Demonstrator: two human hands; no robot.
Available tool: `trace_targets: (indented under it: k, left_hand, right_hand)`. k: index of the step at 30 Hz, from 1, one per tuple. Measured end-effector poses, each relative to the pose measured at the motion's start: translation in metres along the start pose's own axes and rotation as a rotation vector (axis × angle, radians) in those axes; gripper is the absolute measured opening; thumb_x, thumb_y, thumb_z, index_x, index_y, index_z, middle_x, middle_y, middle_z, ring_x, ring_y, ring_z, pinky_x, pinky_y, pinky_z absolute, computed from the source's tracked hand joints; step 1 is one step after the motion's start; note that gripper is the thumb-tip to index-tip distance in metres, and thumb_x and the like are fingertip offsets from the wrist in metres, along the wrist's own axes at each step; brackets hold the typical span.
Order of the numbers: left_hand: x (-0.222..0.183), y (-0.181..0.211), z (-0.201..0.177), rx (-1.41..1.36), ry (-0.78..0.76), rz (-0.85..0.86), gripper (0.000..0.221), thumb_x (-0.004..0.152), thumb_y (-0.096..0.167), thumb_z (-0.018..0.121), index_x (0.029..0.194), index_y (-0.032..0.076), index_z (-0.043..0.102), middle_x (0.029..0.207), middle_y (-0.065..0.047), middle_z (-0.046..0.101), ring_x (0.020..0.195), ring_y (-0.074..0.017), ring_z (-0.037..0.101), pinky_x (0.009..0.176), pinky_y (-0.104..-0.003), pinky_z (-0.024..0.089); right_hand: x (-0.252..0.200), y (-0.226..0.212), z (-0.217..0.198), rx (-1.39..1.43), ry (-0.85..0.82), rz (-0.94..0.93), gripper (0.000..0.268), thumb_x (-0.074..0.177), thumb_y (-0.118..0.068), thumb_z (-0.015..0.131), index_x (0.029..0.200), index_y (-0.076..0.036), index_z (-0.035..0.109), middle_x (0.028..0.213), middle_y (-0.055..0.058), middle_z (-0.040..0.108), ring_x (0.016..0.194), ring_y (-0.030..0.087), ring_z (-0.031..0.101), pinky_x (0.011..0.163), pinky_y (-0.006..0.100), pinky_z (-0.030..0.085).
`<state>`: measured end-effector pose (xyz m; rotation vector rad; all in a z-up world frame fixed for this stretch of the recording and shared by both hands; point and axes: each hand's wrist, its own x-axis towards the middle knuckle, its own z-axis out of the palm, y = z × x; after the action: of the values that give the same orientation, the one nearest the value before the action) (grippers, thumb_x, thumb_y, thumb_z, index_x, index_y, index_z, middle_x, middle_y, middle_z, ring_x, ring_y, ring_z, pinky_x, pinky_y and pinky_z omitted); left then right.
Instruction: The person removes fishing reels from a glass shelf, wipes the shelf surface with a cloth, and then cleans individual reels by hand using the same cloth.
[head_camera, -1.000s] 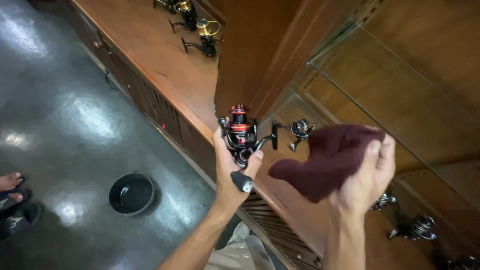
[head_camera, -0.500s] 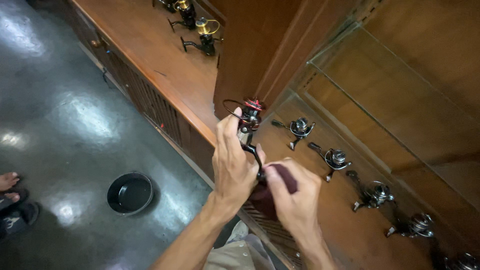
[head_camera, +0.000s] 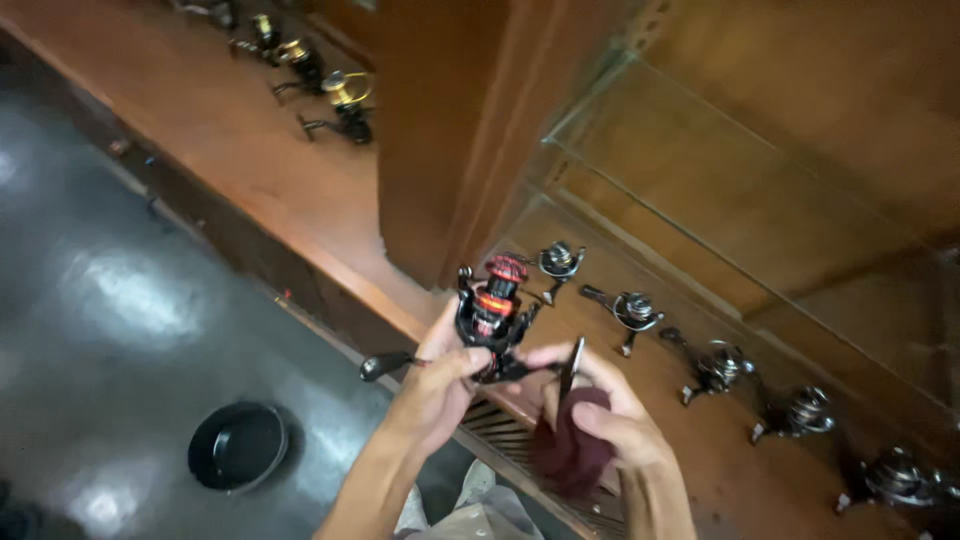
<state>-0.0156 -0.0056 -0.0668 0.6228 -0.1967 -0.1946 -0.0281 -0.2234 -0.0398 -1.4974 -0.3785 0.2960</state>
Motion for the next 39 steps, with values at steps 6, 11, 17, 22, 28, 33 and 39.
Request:
trace_targets:
  k: [6, 11, 17, 22, 28, 33, 39]
  left_hand:
    - [0.007, -0.012, 0.005, -0.060, -0.044, -0.279, 0.069, 0.080, 0.019, 0.073, 0.143, 0.005, 0.048, 0.127, -0.017, 0.067, 0.107, -0.0299, 0.071, 0.084, -0.037, 0.057]
    - [0.014, -0.045, -0.020, -0.145, 0.082, -0.148, 0.074, 0.084, 0.027, 0.073, 0.149, 0.009, 0.043, 0.130, -0.021, 0.067, 0.095, -0.0249, 0.070, 0.067, -0.028, 0.055]
    - [0.041, -0.005, 0.012, 0.558, 0.104, 0.281, 0.009, 0.093, 0.004, 0.063, 0.098, -0.002, 0.068, 0.103, -0.018, 0.077, 0.052, -0.0161, 0.068, 0.043, -0.024, 0.057]
    - [0.077, 0.019, 0.041, 0.805, -0.086, 0.190, 0.014, 0.090, 0.008, 0.071, 0.102, 0.001, 0.072, 0.074, -0.012, 0.077, 0.058, -0.0173, 0.081, 0.052, -0.023, 0.068]
    - [0.167, 0.057, 0.089, 0.949, -0.228, 0.232, 0.013, 0.095, 0.021, 0.061, 0.092, 0.009, 0.064, 0.064, -0.003, 0.066, 0.045, -0.0125, 0.068, 0.041, -0.023, 0.049]
    - [0.239, 0.059, 0.094, 0.830, -0.331, 0.211, 0.043, 0.103, 0.025, 0.053, 0.138, 0.001, 0.044, 0.100, -0.028, 0.066, 0.074, -0.0327, 0.074, 0.061, -0.040, 0.065]
    - [0.215, 0.066, 0.086, 1.069, -0.267, 0.287, 0.060, 0.106, 0.027, 0.039, 0.158, 0.000, 0.025, 0.147, -0.040, 0.044, 0.132, -0.0544, 0.052, 0.108, -0.066, 0.045]
  right_hand:
    - [-0.009, -0.061, 0.038, 0.405, 0.083, 0.035, 0.043, 0.074, -0.035, 0.081, 0.081, 0.005, 0.065, 0.088, 0.028, 0.068, 0.077, 0.037, 0.067, 0.070, 0.041, 0.048]
    - [-0.022, -0.082, 0.020, 0.258, 0.117, 0.103, 0.053, 0.074, -0.041, 0.083, 0.074, 0.009, 0.066, 0.058, 0.011, 0.052, 0.043, 0.021, 0.050, 0.037, 0.037, 0.052]
    - [-0.021, -0.081, 0.001, -0.515, 0.240, -0.096, 0.031, 0.095, -0.036, 0.062, 0.083, -0.010, 0.073, 0.075, -0.002, 0.068, 0.068, 0.011, 0.061, 0.068, 0.027, 0.046]
    - [0.003, -0.097, 0.002, -0.817, 0.418, -0.260, 0.024, 0.100, -0.029, 0.057, 0.091, -0.011, 0.070, 0.087, -0.003, 0.071, 0.073, 0.010, 0.066, 0.073, 0.025, 0.049]
    - [0.052, -0.123, 0.011, -1.030, 0.493, -0.131, 0.021, 0.103, -0.027, 0.049, 0.094, -0.016, 0.064, 0.079, -0.002, 0.068, 0.065, 0.020, 0.057, 0.074, 0.032, 0.047]
    - [0.118, -0.133, -0.025, -1.098, 0.648, -0.141, 0.023, 0.098, -0.023, 0.059, 0.106, -0.006, 0.071, 0.080, 0.025, 0.073, 0.082, 0.049, 0.072, 0.072, 0.055, 0.051]
    - [0.198, -0.123, -0.072, -1.215, 0.735, 0.109, 0.031, 0.100, -0.031, 0.055, 0.114, -0.009, 0.072, 0.103, 0.029, 0.071, 0.109, 0.049, 0.067, 0.092, 0.060, 0.052]
